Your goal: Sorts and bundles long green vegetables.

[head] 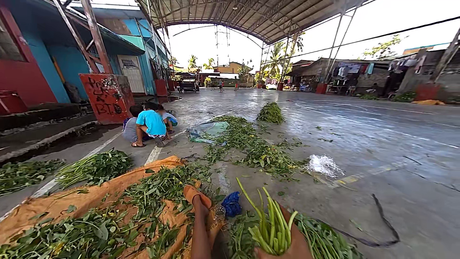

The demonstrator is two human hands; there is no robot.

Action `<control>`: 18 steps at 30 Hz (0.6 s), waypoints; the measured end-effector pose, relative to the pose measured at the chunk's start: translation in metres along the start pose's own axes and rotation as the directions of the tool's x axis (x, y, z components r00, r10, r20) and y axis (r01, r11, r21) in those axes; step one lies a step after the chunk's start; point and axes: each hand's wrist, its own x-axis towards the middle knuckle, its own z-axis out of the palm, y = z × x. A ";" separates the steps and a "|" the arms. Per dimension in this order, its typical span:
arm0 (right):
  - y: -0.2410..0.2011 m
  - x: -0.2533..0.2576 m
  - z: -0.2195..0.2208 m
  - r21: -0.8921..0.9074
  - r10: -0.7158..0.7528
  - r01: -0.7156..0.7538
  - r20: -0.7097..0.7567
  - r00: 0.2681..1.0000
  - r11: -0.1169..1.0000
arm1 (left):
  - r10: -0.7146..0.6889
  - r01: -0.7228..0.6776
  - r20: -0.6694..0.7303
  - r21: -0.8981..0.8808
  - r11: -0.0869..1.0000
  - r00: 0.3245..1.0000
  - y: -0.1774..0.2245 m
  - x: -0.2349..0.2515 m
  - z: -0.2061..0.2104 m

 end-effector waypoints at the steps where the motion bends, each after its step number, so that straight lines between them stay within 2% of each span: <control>1: 0.000 -0.001 0.000 0.000 -0.007 0.007 -0.001 1.000 1.000 | -0.008 0.008 -0.001 0.019 1.000 1.000 -0.004 -0.001 -0.001; 8: 0.000 0.000 -0.004 0.083 -0.067 0.063 0.042 0.997 0.995 | -0.004 0.002 0.019 0.094 0.996 1.000 -0.010 -0.002 -0.002; 11: -0.002 -0.001 0.001 0.035 -0.087 0.085 0.071 0.994 0.996 | 0.110 -0.110 0.023 0.000 0.994 0.994 -0.024 -0.004 -0.007; 12: -0.004 -0.001 0.003 0.021 -0.091 0.089 0.076 0.993 0.996 | 0.168 -0.166 0.012 -0.087 0.982 0.986 -0.011 0.003 -0.004; 13: -0.007 -0.001 0.005 0.015 -0.082 0.081 0.079 0.993 0.997 | 0.116 -0.125 -0.052 -0.203 0.971 0.992 0.030 0.014 0.007; 14: -0.009 -0.001 0.007 0.015 -0.066 0.065 0.080 0.995 0.998 | -0.344 0.294 -0.262 -0.211 0.932 0.902 0.119 0.037 0.033; 15: -0.011 -0.001 0.009 0.020 -0.052 0.051 0.081 0.995 0.999 | -0.423 0.409 -0.334 -0.115 0.905 0.842 0.161 0.052 0.045; 16: -0.012 0.000 0.011 0.024 -0.044 0.042 0.084 0.996 0.999 | -0.356 0.365 -0.333 -0.037 0.930 0.873 0.163 0.052 0.044; 17: -0.012 0.000 0.013 0.028 -0.041 0.038 0.092 0.995 0.999 | -0.195 0.204 -0.274 0.004 0.979 0.942 0.129 0.042 0.034; 18: -0.012 0.000 0.016 0.032 -0.046 0.043 0.102 0.994 0.999 | -0.009 0.013 -0.163 0.025 1.000 0.987 0.073 0.028 0.015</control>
